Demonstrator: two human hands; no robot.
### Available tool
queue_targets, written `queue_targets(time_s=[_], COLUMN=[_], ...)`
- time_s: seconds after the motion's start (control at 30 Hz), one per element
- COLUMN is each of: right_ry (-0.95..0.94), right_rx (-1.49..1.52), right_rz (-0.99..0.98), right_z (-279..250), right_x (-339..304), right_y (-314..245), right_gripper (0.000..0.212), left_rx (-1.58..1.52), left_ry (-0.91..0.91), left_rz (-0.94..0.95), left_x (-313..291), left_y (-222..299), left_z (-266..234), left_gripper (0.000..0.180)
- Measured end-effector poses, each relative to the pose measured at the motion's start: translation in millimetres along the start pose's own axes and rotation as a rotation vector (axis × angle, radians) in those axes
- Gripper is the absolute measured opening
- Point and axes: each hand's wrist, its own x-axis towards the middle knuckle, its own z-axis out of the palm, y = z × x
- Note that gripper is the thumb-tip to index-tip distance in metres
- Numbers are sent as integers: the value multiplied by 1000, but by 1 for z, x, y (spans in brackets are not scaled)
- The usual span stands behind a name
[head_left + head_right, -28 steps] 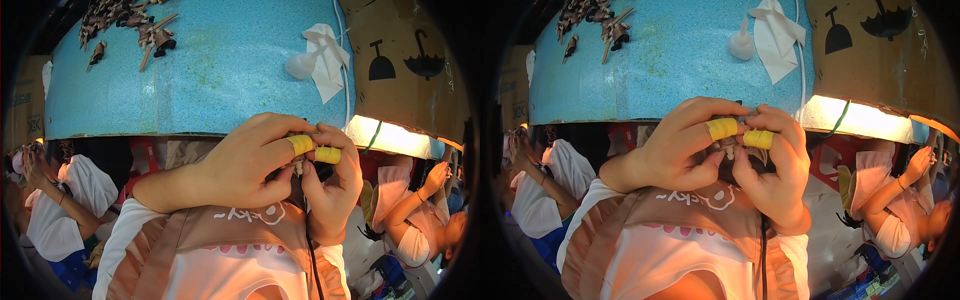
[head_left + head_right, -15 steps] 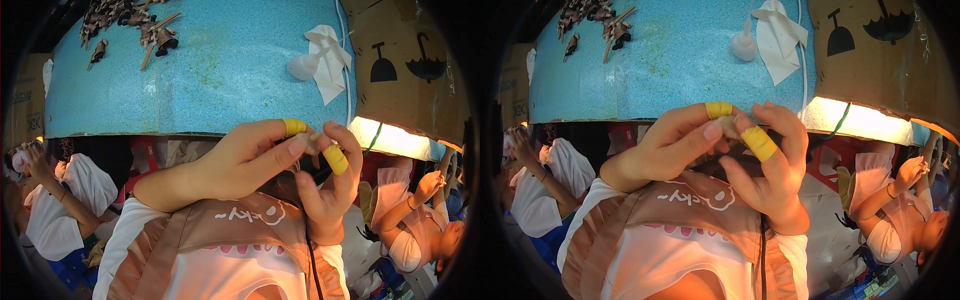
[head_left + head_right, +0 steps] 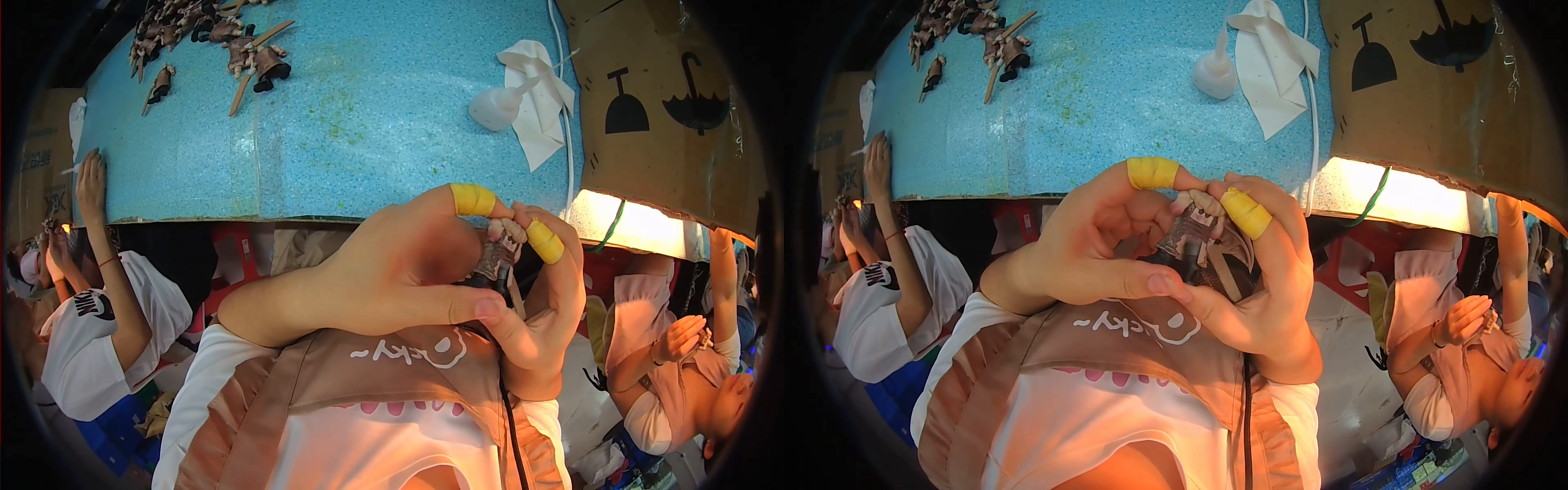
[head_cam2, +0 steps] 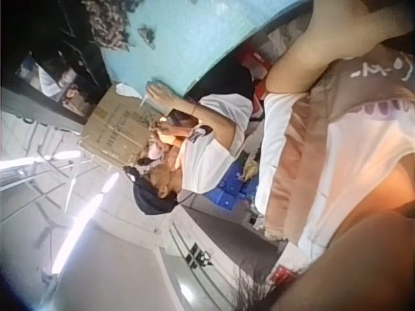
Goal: The person assembles toy figurines by applying glue from a squeeze bottle to the parts, attaching heads and accessories to the figurine bodies by hand, and placing the assembled figurines on the table.
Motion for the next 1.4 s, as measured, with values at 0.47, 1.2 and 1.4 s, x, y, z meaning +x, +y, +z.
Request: queue_targets(time_s=[0.47, 1.2, 1.4], right_ry=[19, 43, 304], right_rx=[332, 556, 139], right_rz=[104, 119, 23], right_z=[0, 13, 9], right_x=[-4, -5, 1], right_y=[7, 0, 0], right_gripper=[66, 73, 104], left_rx=[-106, -161, -70], left_ry=[12, 42, -11], left_rz=[35, 82, 145], left_x=[3, 4, 0], left_y=[-1, -8, -10], left_z=[5, 11, 2], left_gripper=[67, 65, 69])
